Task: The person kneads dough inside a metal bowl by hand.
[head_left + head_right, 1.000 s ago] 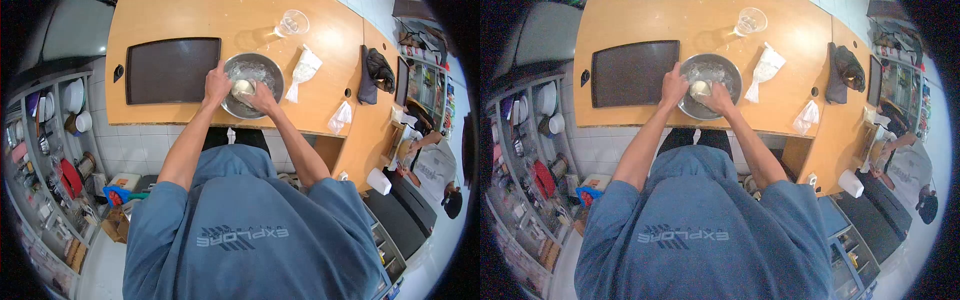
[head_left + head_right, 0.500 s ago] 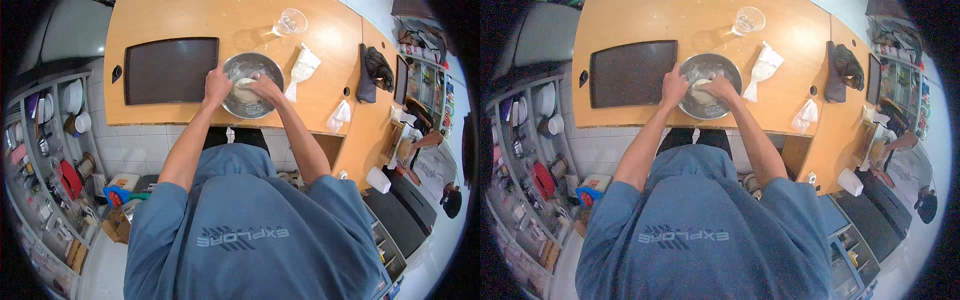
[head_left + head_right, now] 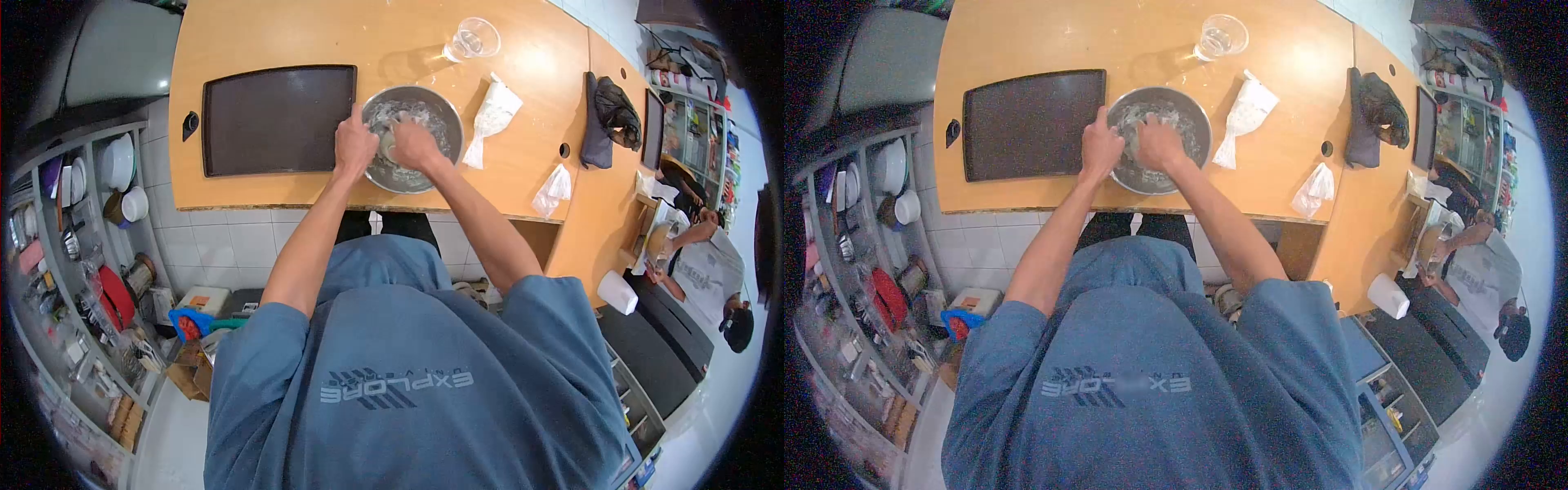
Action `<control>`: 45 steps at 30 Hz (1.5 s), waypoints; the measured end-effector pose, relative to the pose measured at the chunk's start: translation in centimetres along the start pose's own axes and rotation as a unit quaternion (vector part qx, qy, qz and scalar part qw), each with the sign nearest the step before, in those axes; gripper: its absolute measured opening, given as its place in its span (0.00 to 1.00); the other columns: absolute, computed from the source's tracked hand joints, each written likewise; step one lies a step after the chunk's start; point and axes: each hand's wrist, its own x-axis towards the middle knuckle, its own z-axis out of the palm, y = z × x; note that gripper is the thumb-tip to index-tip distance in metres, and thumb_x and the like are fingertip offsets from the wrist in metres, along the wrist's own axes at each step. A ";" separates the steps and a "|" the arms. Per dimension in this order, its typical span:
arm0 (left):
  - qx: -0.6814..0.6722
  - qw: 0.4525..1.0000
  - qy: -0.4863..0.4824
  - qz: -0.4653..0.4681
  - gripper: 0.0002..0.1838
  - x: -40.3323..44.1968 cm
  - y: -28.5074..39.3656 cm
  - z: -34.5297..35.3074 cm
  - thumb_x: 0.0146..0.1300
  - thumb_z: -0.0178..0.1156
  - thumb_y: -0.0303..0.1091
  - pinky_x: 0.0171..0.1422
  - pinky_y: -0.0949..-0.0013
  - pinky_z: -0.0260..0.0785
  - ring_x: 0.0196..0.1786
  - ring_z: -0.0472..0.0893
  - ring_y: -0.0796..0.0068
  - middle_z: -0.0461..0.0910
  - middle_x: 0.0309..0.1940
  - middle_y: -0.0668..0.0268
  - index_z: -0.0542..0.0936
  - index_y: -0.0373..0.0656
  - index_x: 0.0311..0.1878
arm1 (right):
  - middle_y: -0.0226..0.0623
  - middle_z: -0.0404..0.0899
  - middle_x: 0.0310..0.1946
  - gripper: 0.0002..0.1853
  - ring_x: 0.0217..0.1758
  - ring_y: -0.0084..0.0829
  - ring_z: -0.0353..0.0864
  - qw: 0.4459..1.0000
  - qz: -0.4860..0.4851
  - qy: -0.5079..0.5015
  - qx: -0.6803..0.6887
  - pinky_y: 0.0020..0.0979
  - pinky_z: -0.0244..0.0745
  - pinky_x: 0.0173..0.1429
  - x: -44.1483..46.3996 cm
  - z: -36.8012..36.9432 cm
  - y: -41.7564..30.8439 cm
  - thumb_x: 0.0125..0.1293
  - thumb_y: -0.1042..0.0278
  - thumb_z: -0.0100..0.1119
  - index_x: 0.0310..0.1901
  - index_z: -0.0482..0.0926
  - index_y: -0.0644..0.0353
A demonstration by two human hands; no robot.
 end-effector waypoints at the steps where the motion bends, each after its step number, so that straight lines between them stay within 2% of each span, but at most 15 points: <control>1: 0.000 1.000 -0.002 -0.002 0.22 0.1 0.1 0.0 0.55 0.62 0.22 0.46 0.41 0.76 0.43 0.84 0.34 0.84 0.34 0.39 0.73 0.36 0.55 | 0.59 0.80 0.59 0.24 0.64 0.53 0.79 0.999 -0.004 0.032 -0.011 0.48 0.77 0.64 -0.7 -0.2 -0.9 0.56 0.63 0.64 0.56 0.82 0.61; 2: 0.002 1.000 -0.004 -0.005 0.22 0.1 0.1 -0.2 0.56 0.62 0.22 0.45 0.41 0.76 0.42 0.84 0.34 0.84 0.34 0.39 0.73 0.36 0.55 | 0.59 0.74 0.66 0.29 0.70 0.54 0.74 1.000 0.003 -0.003 -0.012 0.49 0.74 0.68 -0.9 -0.5 -1.1 0.57 0.60 0.65 0.61 0.78 0.60; 5: 0.007 1.000 -0.001 -0.015 0.21 0.3 -0.5 0.3 0.56 0.61 0.21 0.46 0.40 0.75 0.42 0.83 0.34 0.83 0.34 0.38 0.72 0.35 0.54 | 0.59 0.79 0.60 0.27 0.67 0.52 0.77 0.954 -0.042 -0.028 0.296 0.48 0.71 0.70 1.0 0.6 1.2 0.60 0.58 0.62 0.59 0.80 0.61; 8: 0.009 1.000 -0.009 0.006 0.20 0.0 0.0 -0.4 0.56 0.60 0.21 0.46 0.41 0.75 0.43 0.83 0.34 0.83 0.34 0.37 0.73 0.34 0.54 | 0.64 0.81 0.53 0.22 0.63 0.57 0.79 0.943 -0.021 -0.048 0.330 0.50 0.75 0.63 1.9 -0.4 2.6 0.65 0.57 0.56 0.55 0.82 0.63; 11: -0.024 1.000 -0.001 -0.010 0.19 0.3 -0.6 0.0 0.58 0.59 0.20 0.49 0.43 0.75 0.45 0.83 0.34 0.83 0.36 0.38 0.74 0.34 0.54 | 0.64 0.83 0.50 0.21 0.61 0.55 0.80 0.987 0.061 -0.015 0.149 0.50 0.72 0.68 1.9 -1.6 1.2 0.66 0.60 0.53 0.51 0.83 0.68; 14: -0.062 0.998 -0.017 -0.025 0.17 0.4 0.0 -0.7 0.61 0.59 0.21 0.54 0.50 0.76 0.49 0.85 0.41 0.85 0.41 0.41 0.76 0.36 0.55 | 0.65 0.81 0.53 0.19 0.59 0.60 0.79 0.986 0.089 0.002 0.139 0.52 0.74 0.64 1.5 -0.5 0.8 0.68 0.61 0.53 0.48 0.84 0.68; 17: -0.179 0.982 0.004 -0.066 0.15 0.9 -0.5 -0.2 0.64 0.59 0.21 0.58 0.56 0.75 0.52 0.86 0.51 0.86 0.46 0.47 0.79 0.37 0.55 | 0.64 0.81 0.52 0.18 0.57 0.61 0.79 0.974 0.001 0.198 0.112 0.55 0.72 0.64 0.9 3.0 1.6 0.68 0.60 0.55 0.46 0.84 0.67; 20: -0.178 0.982 -0.019 -0.059 0.15 1.2 -0.4 -0.4 0.66 0.58 0.21 0.59 0.60 0.75 0.54 0.86 0.58 0.87 0.48 0.51 0.80 0.37 0.56 | 0.62 0.80 0.50 0.17 0.55 0.62 0.77 0.939 -0.008 0.322 0.122 0.58 0.69 0.65 0.8 4.8 0.8 0.66 0.60 0.56 0.44 0.84 0.66; 23: -0.193 0.980 -0.022 -0.044 0.17 1.0 0.0 -0.5 0.67 0.57 0.21 0.59 0.59 0.75 0.54 0.86 0.57 0.87 0.49 0.49 0.80 0.38 0.58 | 0.59 0.80 0.46 0.16 0.55 0.60 0.77 0.940 0.020 0.323 0.106 0.57 0.67 0.66 0.8 5.1 0.1 0.64 0.60 0.56 0.43 0.82 0.64; 26: -0.200 0.980 -0.004 0.002 0.17 0.9 0.2 -0.5 0.65 0.54 0.19 0.56 0.57 0.75 0.51 0.85 0.43 0.85 0.44 0.42 0.80 0.36 0.57 | 0.56 0.79 0.46 0.16 0.53 0.58 0.77 0.928 0.019 0.362 0.087 0.55 0.67 0.66 1.0 6.6 0.0 0.61 0.58 0.58 0.43 0.81 0.61; 32: -0.160 0.987 -0.024 -0.013 0.19 1.1 0.3 -0.6 0.65 0.52 0.19 0.51 0.53 0.75 0.50 0.82 0.36 0.83 0.42 0.38 0.79 0.36 0.58 | 0.52 0.79 0.47 0.19 0.52 0.56 0.77 0.937 0.002 0.347 0.049 0.53 0.67 0.65 2.0 6.8 1.4 0.58 0.55 0.59 0.47 0.80 0.58; 35: -0.147 0.989 -0.032 -0.008 0.19 1.0 1.0 -1.2 0.64 0.52 0.19 0.51 0.52 0.75 0.51 0.82 0.36 0.83 0.42 0.39 0.78 0.36 0.59 | 0.51 0.80 0.46 0.19 0.51 0.55 0.78 0.951 0.034 0.305 0.042 0.53 0.68 0.64 2.5 7.3 2.0 0.59 0.55 0.59 0.46 0.81 0.59; 38: -0.130 0.991 -0.029 0.005 0.19 1.1 0.7 -1.0 0.63 0.53 0.19 0.52 0.51 0.75 0.51 0.81 0.35 0.83 0.42 0.38 0.78 0.36 0.57 | 0.51 0.80 0.44 0.18 0.51 0.55 0.78 0.930 0.017 0.363 0.064 0.54 0.69 0.63 3.0 7.8 2.2 0.60 0.55 0.59 0.46 0.81 0.60; 42: -0.112 0.993 -0.030 0.008 0.21 1.0 0.3 -0.6 0.60 0.55 0.19 0.53 0.50 0.75 0.51 0.83 0.38 0.84 0.42 0.41 0.79 0.37 0.58 | 0.55 0.83 0.48 0.20 0.54 0.60 0.80 0.947 0.053 0.298 0.111 0.54 0.72 0.62 2.7 5.6 1.4 0.65 0.57 0.58 0.48 0.84 0.65; 45: -0.084 0.996 -0.018 0.014 0.20 1.1 0.2 -0.5 0.59 0.54 0.19 0.52 0.48 0.74 0.50 0.83 0.36 0.84 0.41 0.40 0.79 0.37 0.56 | 0.59 0.85 0.47 0.23 0.52 0.62 0.82 0.939 0.048 0.144 0.307 0.53 0.74 0.59 1.8 2.4 1.6 0.68 0.54 0.57 0.47 0.84 0.71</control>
